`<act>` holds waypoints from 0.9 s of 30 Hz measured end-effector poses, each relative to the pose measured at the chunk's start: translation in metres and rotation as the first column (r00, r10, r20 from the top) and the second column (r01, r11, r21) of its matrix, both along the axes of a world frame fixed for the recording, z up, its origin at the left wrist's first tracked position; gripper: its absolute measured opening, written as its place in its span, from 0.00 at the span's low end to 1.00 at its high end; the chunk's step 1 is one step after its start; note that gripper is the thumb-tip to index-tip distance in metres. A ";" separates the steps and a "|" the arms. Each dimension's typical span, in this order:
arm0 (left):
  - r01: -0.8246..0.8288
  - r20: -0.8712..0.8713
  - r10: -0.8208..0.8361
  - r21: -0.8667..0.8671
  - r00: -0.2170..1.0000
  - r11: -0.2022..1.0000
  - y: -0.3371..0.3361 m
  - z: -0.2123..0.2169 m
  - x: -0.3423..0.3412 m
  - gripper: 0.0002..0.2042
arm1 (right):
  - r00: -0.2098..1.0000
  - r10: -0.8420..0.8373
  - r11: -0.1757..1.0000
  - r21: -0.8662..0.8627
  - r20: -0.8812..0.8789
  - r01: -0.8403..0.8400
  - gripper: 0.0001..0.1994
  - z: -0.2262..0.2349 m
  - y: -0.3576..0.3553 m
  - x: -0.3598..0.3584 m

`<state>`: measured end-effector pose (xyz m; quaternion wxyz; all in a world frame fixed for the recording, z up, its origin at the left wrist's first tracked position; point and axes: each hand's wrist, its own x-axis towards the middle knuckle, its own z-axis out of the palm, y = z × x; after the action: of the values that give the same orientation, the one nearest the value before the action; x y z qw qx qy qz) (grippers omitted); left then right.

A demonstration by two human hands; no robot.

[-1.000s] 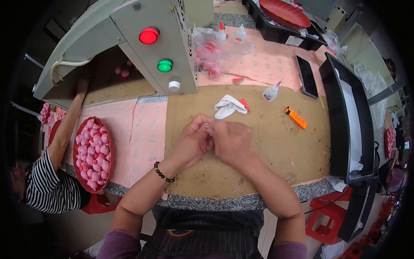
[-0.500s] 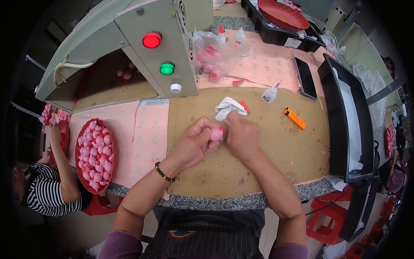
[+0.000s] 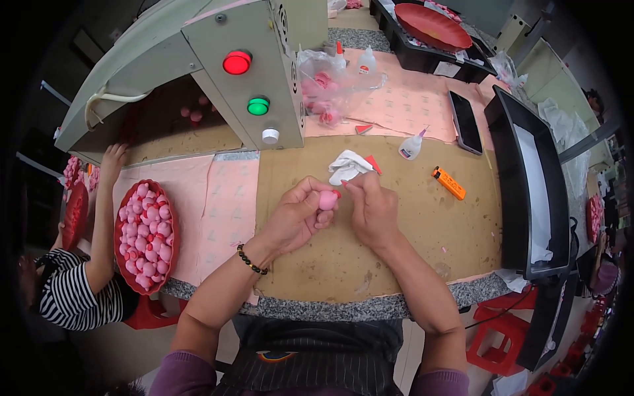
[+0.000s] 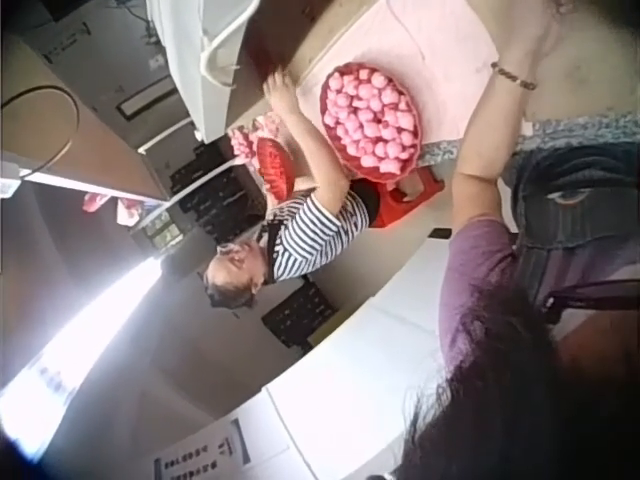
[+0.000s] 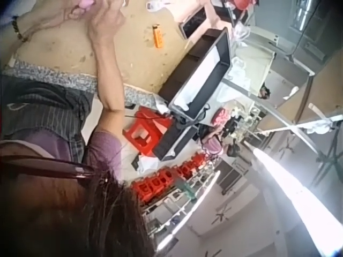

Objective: Packaging small pink components into paper wraps and processing them through a heat-sealing machine.

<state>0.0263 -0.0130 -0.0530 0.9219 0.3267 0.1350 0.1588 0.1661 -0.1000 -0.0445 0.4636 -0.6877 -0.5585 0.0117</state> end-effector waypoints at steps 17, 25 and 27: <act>0.158 0.236 -0.135 -0.082 0.962 0.984 0.018 0.009 -0.013 0.12 | 0.963 0.127 0.991 -0.002 -0.237 -0.131 0.02 0.001 -0.004 0.000; 0.145 0.220 -0.123 -0.086 0.968 0.986 0.021 0.011 -0.011 0.18 | 0.922 0.163 0.986 0.080 -0.352 -0.144 0.07 0.008 -0.002 -0.002; 0.124 0.174 -0.110 -0.073 0.979 0.990 0.020 0.012 -0.010 0.20 | 0.903 0.269 0.957 0.196 -0.337 -0.212 0.11 -0.001 -0.002 0.002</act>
<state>0.0166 0.0065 -0.0405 0.9506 0.2807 0.0431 0.1257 0.1682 -0.1016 -0.0456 0.6049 -0.5615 -0.5441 0.1511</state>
